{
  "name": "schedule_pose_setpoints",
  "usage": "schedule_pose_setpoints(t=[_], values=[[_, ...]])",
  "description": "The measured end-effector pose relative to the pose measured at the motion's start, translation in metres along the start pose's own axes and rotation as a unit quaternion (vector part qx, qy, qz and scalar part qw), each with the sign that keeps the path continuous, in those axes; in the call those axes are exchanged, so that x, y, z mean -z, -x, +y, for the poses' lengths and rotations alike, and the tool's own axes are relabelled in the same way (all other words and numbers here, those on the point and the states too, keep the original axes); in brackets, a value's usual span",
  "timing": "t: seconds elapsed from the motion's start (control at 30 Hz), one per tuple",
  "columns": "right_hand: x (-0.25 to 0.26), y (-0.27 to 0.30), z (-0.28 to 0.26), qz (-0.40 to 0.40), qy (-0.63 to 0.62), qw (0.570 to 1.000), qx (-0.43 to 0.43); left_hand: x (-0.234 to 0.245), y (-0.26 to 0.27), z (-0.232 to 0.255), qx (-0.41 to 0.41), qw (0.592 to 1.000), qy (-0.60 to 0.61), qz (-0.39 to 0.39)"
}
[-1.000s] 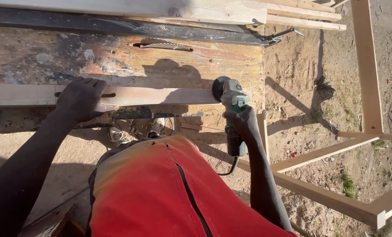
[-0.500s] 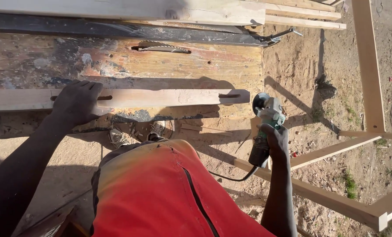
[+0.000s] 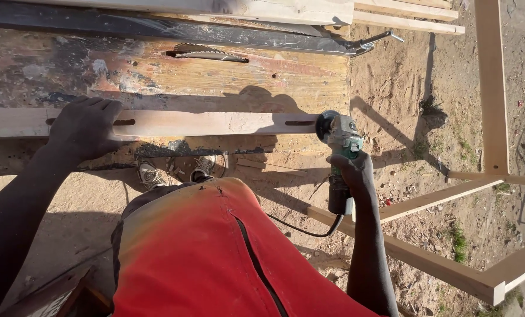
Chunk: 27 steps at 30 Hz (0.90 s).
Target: Using an electric angle grinder to sand the surfaces and edges of a wooden furniture part on a workbench.
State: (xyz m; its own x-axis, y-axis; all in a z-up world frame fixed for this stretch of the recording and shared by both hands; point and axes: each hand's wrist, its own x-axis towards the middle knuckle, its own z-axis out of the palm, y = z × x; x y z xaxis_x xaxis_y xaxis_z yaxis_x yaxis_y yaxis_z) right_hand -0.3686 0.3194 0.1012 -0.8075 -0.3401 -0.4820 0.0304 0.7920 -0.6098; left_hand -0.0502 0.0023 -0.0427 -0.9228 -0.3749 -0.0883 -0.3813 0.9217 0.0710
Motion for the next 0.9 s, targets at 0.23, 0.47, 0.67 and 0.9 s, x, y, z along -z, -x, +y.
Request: schedule_pose_setpoints(t=[0.23, 0.47, 0.67, 0.9], values=[[0.004, -0.013, 0.009, 0.012, 0.006, 0.999, 0.029, -0.003, 0.000, -0.002, 0.001, 1.000, 0.008, -0.004], [-0.001, -0.010, -0.004, 0.012, 0.087, 0.995, -0.037, -0.001, -0.002, 0.001, -0.002, 0.999, 0.006, 0.038], [0.004, -0.017, 0.003, 0.023, 0.045, 0.999, -0.006, -0.001, -0.002, 0.000, 0.011, 1.000, 0.017, 0.004], [-0.017, -0.012, -0.017, -0.059, 0.055, 0.996, -0.027, 0.003, -0.002, 0.000, 0.012, 0.999, 0.027, -0.014]])
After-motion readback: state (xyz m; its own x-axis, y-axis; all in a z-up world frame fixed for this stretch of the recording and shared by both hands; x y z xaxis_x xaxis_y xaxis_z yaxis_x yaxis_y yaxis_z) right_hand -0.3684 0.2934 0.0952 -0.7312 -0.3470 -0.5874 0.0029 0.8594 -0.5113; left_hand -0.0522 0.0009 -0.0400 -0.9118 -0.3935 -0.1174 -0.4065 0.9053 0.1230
